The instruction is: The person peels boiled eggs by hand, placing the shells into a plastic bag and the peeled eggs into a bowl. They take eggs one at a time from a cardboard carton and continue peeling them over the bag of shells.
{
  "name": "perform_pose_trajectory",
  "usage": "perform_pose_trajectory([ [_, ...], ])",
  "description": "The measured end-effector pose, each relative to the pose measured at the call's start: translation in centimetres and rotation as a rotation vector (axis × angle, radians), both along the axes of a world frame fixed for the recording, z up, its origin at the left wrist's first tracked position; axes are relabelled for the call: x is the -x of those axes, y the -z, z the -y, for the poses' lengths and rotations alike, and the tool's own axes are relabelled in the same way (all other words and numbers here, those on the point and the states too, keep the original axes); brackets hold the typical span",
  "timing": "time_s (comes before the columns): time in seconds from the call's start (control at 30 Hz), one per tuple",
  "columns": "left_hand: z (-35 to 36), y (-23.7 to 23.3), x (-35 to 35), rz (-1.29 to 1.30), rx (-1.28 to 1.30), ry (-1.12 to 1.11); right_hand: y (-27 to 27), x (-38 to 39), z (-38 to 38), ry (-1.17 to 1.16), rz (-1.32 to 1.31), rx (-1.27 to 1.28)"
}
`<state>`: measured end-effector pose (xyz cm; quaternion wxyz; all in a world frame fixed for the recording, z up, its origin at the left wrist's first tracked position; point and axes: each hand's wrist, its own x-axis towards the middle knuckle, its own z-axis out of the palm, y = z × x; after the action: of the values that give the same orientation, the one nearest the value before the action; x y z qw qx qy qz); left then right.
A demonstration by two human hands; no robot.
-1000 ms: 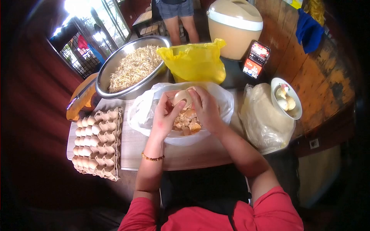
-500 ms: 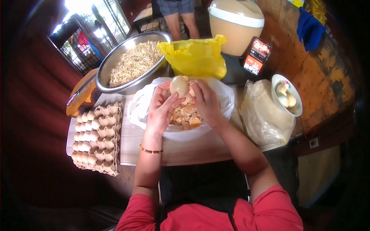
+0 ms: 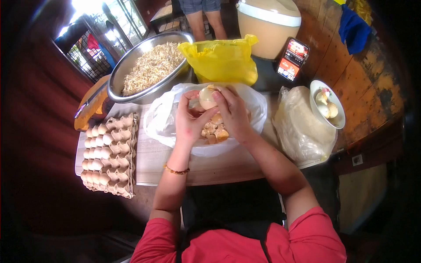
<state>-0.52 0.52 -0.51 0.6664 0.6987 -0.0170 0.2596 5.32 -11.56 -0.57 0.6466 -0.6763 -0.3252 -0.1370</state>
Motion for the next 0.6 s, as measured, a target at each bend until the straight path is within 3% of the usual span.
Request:
perform_pose_trajectory([
  [0.37,0.2,0.0,0.2,-0.015,0.052,0.067,0.6,-0.5,0.2,0.205,0.126,0.121],
  [0.6,-0.7,-1.0,0.3,-0.015,0.141,0.078,0.9,-1.4,0.5,0.146,0.109,0.064],
])
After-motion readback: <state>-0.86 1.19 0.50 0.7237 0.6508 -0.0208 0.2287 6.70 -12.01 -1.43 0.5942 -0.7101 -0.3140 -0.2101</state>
